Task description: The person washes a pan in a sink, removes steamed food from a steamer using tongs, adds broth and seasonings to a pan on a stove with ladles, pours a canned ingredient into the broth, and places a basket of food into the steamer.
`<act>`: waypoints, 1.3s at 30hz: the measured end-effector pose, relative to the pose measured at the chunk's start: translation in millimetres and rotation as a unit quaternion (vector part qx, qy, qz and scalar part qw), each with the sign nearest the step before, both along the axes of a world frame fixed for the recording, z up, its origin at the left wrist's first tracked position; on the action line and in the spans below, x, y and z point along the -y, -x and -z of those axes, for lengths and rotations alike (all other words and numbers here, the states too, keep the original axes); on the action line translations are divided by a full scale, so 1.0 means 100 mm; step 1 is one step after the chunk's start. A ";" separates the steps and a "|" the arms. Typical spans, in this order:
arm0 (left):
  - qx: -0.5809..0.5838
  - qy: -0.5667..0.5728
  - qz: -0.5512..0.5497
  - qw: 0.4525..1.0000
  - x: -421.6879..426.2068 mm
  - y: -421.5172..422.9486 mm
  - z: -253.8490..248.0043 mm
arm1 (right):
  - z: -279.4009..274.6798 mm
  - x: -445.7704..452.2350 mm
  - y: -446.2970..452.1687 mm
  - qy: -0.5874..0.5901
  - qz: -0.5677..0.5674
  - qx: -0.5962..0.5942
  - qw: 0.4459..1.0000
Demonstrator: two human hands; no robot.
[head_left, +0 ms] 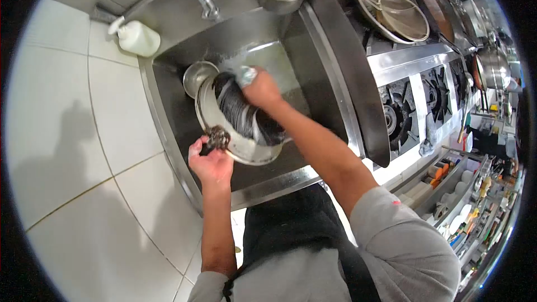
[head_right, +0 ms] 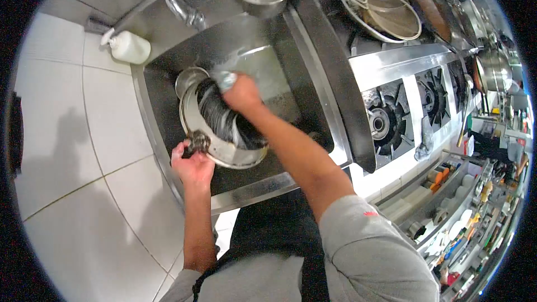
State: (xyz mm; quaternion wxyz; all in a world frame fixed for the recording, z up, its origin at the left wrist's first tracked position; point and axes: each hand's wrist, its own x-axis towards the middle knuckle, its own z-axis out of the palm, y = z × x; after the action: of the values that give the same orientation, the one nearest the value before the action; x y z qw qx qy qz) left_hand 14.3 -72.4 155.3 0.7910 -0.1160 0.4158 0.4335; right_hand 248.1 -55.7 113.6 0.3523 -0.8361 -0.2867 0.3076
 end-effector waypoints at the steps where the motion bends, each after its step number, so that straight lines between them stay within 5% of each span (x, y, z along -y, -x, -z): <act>1: 0.010 -0.017 0.003 1.000 -0.01 0.06 -0.08 | 0.08 0.06 -0.24 0.067 -0.011 -0.040 0.997; 3: 0.007 0.009 -0.034 0.999 -0.07 0.06 -0.31 | 0.09 0.26 -0.43 0.108 0.020 -0.006 0.994; 9: -0.025 0.012 -0.019 0.999 -0.37 0.06 0.29 | -1.07 0.06 -0.98 -0.052 -0.023 0.196 0.979; 10: -0.058 0.030 0.000 0.998 -0.39 -0.14 0.05 | -1.30 -0.08 -1.10 -0.029 -0.037 0.224 0.974; 12: 0.020 -0.054 0.039 0.998 -0.53 -0.24 0.49 | -1.65 -0.41 -1.35 0.024 -0.066 0.277 0.958; 18: -0.002 0.041 0.009 0.999 -0.90 -0.76 0.71 | -1.59 -1.17 -2.03 0.148 -0.139 0.333 0.921; 21: -0.030 -0.026 0.048 0.998 -1.05 -0.84 0.92 | -1.62 -1.22 -1.75 0.022 -0.158 0.424 0.891; 25: -0.037 -0.039 0.057 0.997 -1.20 -0.93 1.25 | -1.32 -1.22 -1.16 -0.039 -0.217 0.365 0.904; 28: -0.035 -0.023 0.068 0.997 -1.26 -0.94 1.45 | -1.02 -1.40 -0.92 0.109 -0.237 0.189 0.947; 30: -0.009 -0.006 0.073 0.997 -1.29 -0.95 1.52 | -0.08 -1.43 -0.95 -0.082 -0.184 0.044 0.978; 32: -0.028 0.008 0.051 0.998 -1.31 -0.95 1.57 | 0.24 -1.46 -0.93 -0.193 -0.157 -0.035 0.968; 39: -0.014 0.064 0.057 0.996 -1.36 -0.89 1.69 | -0.28 -1.63 -0.83 -0.222 -0.237 0.070 0.943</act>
State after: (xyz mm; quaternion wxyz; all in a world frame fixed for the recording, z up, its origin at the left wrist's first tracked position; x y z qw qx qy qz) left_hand 102.9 63.4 -14.1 0.7995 -0.1365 0.4595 0.3620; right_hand 330.8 106.9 141.3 0.4246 -0.6643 -0.5613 0.2517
